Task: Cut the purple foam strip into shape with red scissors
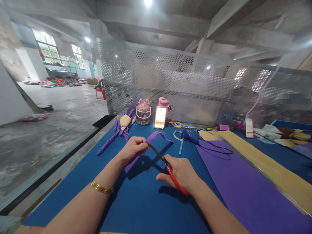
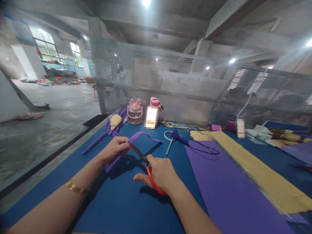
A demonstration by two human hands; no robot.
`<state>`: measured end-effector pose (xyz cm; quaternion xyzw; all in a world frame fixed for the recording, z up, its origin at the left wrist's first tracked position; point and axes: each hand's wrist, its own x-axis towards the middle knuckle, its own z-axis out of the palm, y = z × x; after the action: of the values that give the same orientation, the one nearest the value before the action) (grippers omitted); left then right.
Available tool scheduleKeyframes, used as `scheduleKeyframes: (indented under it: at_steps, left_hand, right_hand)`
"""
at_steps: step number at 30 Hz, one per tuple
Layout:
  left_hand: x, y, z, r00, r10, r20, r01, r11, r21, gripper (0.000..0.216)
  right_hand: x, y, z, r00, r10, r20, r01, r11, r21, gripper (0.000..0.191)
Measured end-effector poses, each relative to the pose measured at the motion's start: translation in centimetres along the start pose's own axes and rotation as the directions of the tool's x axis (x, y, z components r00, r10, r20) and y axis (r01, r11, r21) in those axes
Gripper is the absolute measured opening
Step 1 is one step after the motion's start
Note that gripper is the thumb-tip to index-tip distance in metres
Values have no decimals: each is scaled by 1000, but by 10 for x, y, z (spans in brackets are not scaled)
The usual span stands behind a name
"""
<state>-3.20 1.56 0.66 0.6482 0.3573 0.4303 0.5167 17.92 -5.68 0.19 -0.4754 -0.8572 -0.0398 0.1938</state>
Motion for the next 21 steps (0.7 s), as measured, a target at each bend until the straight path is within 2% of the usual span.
scheduleKeyframes:
  at_steps: [7,14,21]
  left_hand:
    - [-1,2,1,1000,11,-12,-11,1000,25,21]
    - [0,3,1,1000,7,-4,-7,1000,11,21]
    - [0,2,0,1000,12,10,-12,1000,-19,20]
  right_hand:
    - [1,0,2,1000,8,-7,-8,1000,-23,56]
    - [2,3,8,999,10,-31,-12,998,-62,68]
    - [2,2,8,1000,11,-18,-13,997,-76,70]
